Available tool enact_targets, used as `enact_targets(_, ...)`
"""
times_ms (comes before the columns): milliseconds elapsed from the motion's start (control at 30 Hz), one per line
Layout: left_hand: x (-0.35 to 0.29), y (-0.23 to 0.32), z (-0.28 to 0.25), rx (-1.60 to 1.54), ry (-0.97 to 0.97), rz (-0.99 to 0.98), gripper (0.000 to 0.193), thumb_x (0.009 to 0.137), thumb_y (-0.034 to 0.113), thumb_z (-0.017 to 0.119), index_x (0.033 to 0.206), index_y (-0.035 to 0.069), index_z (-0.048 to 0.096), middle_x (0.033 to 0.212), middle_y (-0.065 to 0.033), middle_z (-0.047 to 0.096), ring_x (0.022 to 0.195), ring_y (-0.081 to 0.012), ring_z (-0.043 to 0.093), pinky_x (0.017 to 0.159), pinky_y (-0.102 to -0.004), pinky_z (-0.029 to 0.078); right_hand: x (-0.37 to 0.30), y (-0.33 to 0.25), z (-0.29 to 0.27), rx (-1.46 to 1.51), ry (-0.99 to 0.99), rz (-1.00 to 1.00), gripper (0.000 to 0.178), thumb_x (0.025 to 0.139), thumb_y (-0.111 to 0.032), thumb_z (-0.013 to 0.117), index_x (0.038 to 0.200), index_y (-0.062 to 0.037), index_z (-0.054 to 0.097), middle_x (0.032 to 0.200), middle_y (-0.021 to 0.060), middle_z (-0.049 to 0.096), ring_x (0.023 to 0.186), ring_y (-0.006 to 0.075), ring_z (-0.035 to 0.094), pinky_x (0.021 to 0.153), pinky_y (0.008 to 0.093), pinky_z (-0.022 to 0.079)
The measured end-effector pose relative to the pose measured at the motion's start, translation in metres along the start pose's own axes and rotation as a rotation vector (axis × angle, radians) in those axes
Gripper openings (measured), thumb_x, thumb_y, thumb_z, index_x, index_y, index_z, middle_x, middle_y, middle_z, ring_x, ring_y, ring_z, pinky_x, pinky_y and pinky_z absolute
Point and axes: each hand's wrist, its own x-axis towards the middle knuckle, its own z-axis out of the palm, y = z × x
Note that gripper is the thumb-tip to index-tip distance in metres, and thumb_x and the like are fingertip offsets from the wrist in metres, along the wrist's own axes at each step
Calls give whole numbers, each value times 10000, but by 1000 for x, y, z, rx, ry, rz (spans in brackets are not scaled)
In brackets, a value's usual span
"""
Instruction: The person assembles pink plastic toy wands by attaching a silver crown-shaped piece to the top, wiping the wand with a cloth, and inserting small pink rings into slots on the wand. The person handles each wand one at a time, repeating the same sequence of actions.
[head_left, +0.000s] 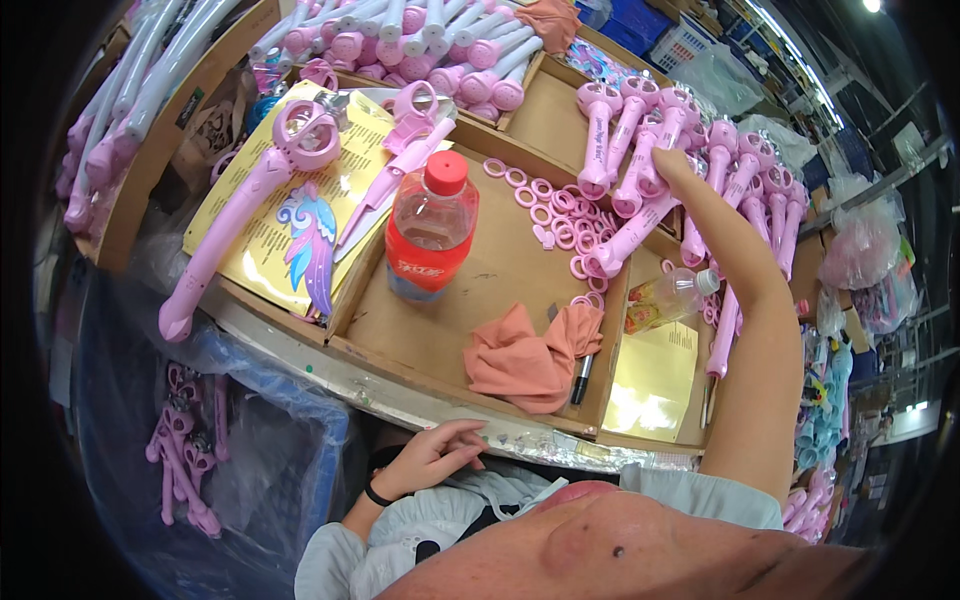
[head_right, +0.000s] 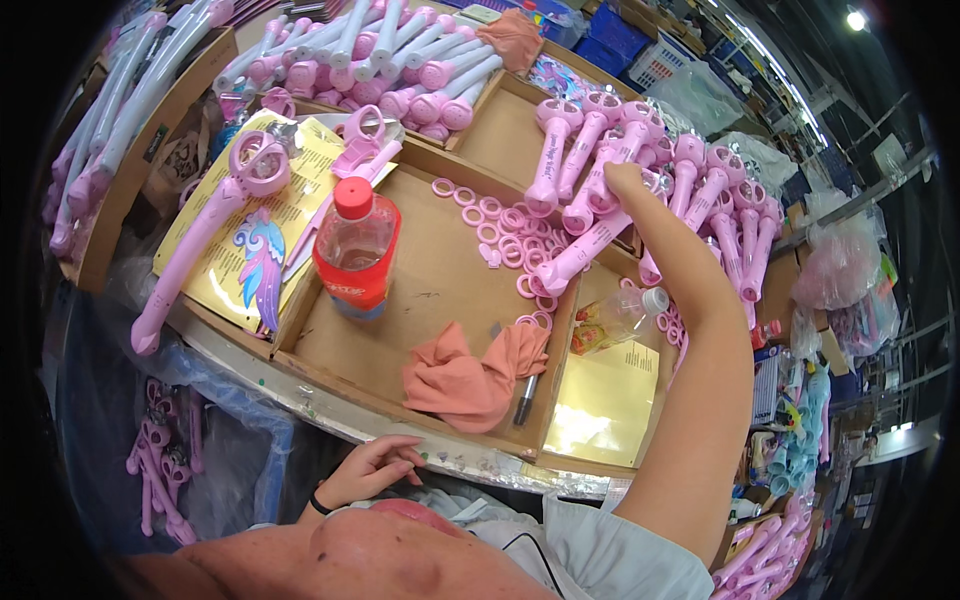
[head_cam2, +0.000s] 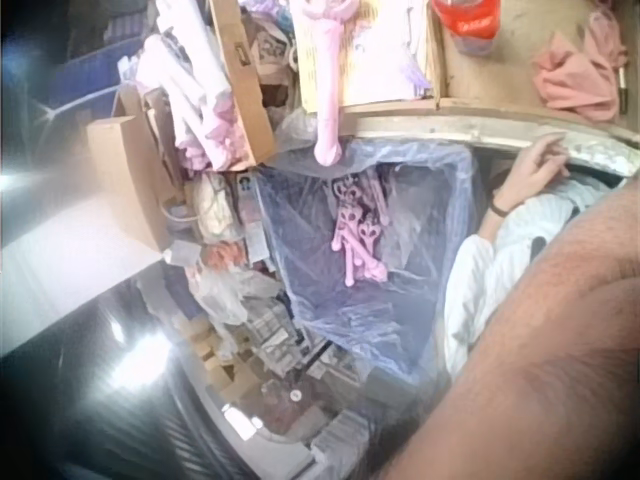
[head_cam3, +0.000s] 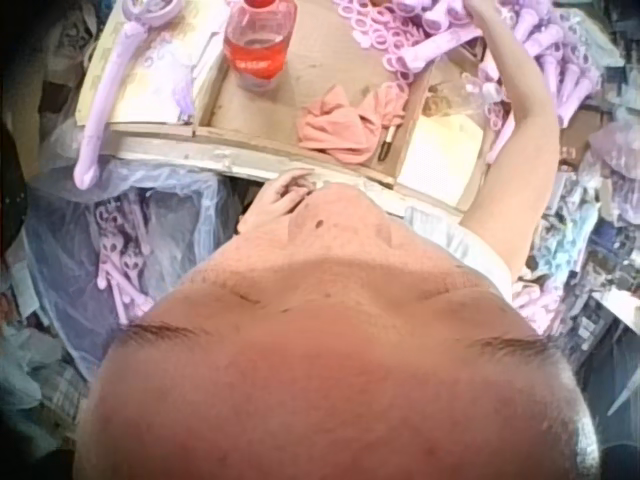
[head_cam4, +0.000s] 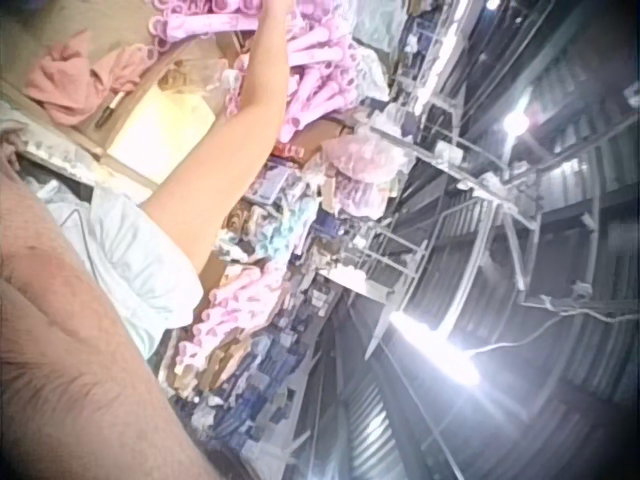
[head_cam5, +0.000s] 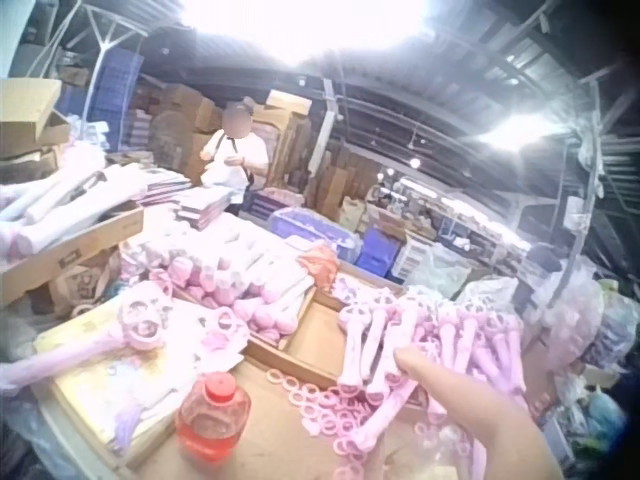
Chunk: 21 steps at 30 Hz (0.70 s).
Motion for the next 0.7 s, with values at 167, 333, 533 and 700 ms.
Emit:
enact_targets(167, -9, 3, 8, 107, 51, -13, 366, 925, 67, 533, 1274, -11, 453, 1063, -113, 616, 909, -162, 633, 783, -257, 494, -29, -24, -13, -650, 225, -188, 545, 783, -302, 611, 1142, 100, 536, 1138, 312, 561, 984, 402, 601, 828, 419, 488)
enact_targets(333, -37, 1, 15, 335, 302, -4, 294, 917, 99, 566, 1184, -18, 529, 999, -89, 640, 899, -132, 617, 776, -264, 499, -151, -119, -30, 32, 31, -819, 321, 854, -200, 568, 1084, 23, 595, 1071, 211, 582, 933, 325, 611, 777, 404, 494)
enact_targets(533, -133, 13, 23, -70, 465, 99, 252, 973, 159, 476, 1124, -12, 583, 1010, -74, 632, 953, -144, 595, 854, -278, 473, -461, -146, 48, -165, -536, -1838, 377, 707, -177, 694, 1046, -59, 579, 1103, 113, 574, 968, 278, 577, 817, 400, 465)
enact_targets(700, -280, 30, 1, -167, 636, 150, 266, 955, 195, 497, 990, -34, 628, 904, -116, 659, 834, -170, 633, 783, -296, 496, -594, -150, 148, 127, -810, -1901, 495, 668, -237, 703, 1106, -48, 571, 1077, 102, 587, 1028, 243, 557, 892, 373, 422)
